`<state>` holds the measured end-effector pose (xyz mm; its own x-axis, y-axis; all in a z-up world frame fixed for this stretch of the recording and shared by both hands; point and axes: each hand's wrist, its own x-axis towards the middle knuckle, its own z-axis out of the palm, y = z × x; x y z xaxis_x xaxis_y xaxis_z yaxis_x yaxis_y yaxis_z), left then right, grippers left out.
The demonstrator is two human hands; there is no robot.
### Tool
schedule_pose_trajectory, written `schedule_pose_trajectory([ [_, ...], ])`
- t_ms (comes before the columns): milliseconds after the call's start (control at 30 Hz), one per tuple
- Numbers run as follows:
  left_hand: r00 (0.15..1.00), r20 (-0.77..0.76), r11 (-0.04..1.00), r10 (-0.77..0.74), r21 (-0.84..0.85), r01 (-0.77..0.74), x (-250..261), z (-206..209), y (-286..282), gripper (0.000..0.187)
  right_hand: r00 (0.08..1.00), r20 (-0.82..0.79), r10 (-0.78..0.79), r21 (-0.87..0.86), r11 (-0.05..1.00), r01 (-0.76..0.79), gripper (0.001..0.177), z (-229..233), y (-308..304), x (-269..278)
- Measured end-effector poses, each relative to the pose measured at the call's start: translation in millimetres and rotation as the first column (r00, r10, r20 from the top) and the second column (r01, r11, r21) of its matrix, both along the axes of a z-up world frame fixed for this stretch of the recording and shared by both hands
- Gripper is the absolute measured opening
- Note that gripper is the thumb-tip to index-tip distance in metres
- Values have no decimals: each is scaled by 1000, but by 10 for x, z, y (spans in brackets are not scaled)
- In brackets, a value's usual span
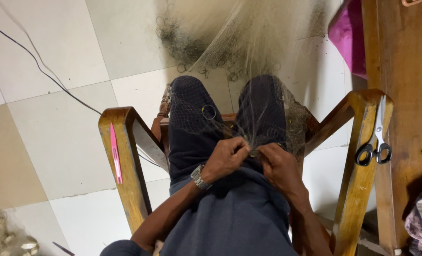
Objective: Repairing or assembling a large fishing net by manipulating the mesh and attaching components
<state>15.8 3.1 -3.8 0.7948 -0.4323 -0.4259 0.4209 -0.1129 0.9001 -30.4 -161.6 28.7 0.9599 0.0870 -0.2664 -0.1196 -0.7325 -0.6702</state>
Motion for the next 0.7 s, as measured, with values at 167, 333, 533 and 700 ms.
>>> schedule_pose_trajectory([
  [167, 991, 99, 994, -86, 70, 80, 37, 13, 15, 15, 999, 34, 31, 38, 999, -32, 18, 52, -21, 85],
  [333, 994, 25, 994, -103, 33, 102, -58, -90, 36, 15, 990, 59, -131, 84, 988, 126, 6, 91, -1, 158],
  [533, 933, -355, 924, 62, -332, -188, -282, -153, -92, 13, 881, -272, -387, 378, 799, 468, 11, 47, 116, 131],
  [700, 931, -362, 895, 41, -401, -195, -230, 20, -142, 14, 776, -442, -450, 713, 349, 608, 5, -584, 64, -172],
])
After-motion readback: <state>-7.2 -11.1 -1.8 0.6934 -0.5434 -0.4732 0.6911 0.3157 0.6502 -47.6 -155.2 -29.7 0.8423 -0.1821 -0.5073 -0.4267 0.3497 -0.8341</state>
